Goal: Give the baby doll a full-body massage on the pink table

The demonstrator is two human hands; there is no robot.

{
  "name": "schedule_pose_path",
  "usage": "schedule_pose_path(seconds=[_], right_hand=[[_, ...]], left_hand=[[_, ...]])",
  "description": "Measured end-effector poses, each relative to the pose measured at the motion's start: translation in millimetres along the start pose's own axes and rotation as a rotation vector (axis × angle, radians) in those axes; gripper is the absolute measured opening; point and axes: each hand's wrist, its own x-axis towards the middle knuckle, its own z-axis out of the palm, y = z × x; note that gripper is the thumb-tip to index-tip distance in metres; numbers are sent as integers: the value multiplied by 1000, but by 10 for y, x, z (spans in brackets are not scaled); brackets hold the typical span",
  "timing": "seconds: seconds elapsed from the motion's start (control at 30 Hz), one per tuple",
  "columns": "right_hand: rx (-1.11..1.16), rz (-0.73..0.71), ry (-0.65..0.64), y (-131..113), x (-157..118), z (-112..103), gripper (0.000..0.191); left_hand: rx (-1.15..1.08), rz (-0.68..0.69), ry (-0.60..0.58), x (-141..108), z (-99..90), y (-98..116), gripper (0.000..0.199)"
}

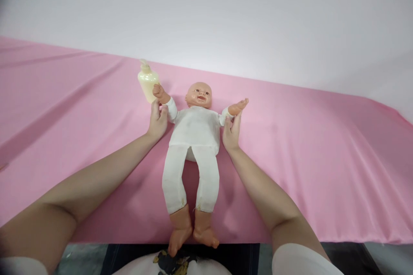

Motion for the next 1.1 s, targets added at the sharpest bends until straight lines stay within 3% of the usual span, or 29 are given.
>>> schedule_pose_path(seconds=[0.3,0.87,1.1], right_hand=[[-68,-23,-93,-12,0,-22,79],[18,-16,-44,-112,-20,8,68],[6,15,-29,-101,-19,15,74]], left_hand=[[55,15,-93,4,-14,93,55],[-3,42,-160,8,-5,219,63],[-114,-88,-104,-11,19,228,76]])
